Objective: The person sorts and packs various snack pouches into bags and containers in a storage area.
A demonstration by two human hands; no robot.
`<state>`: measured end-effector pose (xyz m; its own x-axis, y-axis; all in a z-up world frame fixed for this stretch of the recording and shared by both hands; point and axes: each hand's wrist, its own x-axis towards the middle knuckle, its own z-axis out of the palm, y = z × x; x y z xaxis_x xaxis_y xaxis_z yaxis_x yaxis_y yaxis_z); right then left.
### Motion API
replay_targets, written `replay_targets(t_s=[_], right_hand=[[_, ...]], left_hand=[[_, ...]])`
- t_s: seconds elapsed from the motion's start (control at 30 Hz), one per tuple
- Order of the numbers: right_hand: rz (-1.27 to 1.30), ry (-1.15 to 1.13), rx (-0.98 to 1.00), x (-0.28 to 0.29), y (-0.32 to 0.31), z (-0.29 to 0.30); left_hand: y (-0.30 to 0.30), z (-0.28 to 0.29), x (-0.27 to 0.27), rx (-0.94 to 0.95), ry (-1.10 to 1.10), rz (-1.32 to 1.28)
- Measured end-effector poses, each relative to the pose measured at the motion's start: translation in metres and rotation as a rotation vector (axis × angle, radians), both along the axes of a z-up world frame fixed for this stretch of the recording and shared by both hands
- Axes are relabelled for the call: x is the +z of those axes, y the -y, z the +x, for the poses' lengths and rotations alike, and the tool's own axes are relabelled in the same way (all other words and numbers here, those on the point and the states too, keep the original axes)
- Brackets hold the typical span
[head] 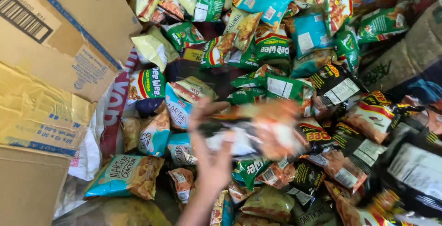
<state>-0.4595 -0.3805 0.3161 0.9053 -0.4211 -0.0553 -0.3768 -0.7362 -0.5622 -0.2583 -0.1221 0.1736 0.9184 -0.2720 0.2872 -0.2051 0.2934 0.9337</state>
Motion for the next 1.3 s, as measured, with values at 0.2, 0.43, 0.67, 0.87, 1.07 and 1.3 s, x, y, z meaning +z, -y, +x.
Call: replay_targets(t_s=[0.2,0.43,0.67,0.87,1.07,1.3], right_hand=[[-0.490,-0.022,-0.266,-0.296,0.115,-0.164],[-0.578,0.000,-0.234,-0.163,0.103,-0.078],[-0.128,0.058,-0.045,-0.178,0.173,0.054],[-0.142,-0.114,0.074,-0.249,0.198,0.179],[-0.184,0.285,0.203,-0.303,0.250,0.297],[0.556,0.361,-0.148,-0.325,0.263,0.437]], left_hand=[[0.092,-0.084,-0.085,-0.329,0.438,0.448],[0.090,-0.094,-0.104,-0.692,0.569,0.670],[0.081,-0.085,-0.106,-0.643,0.459,0.650],[0.081,0.004,-0.094,-0.066,0.712,1.081],[0.049,0.171,-0.180,0.182,0.569,1.211],[0.049,0.172,-0.167,0.131,0.626,1.513]])
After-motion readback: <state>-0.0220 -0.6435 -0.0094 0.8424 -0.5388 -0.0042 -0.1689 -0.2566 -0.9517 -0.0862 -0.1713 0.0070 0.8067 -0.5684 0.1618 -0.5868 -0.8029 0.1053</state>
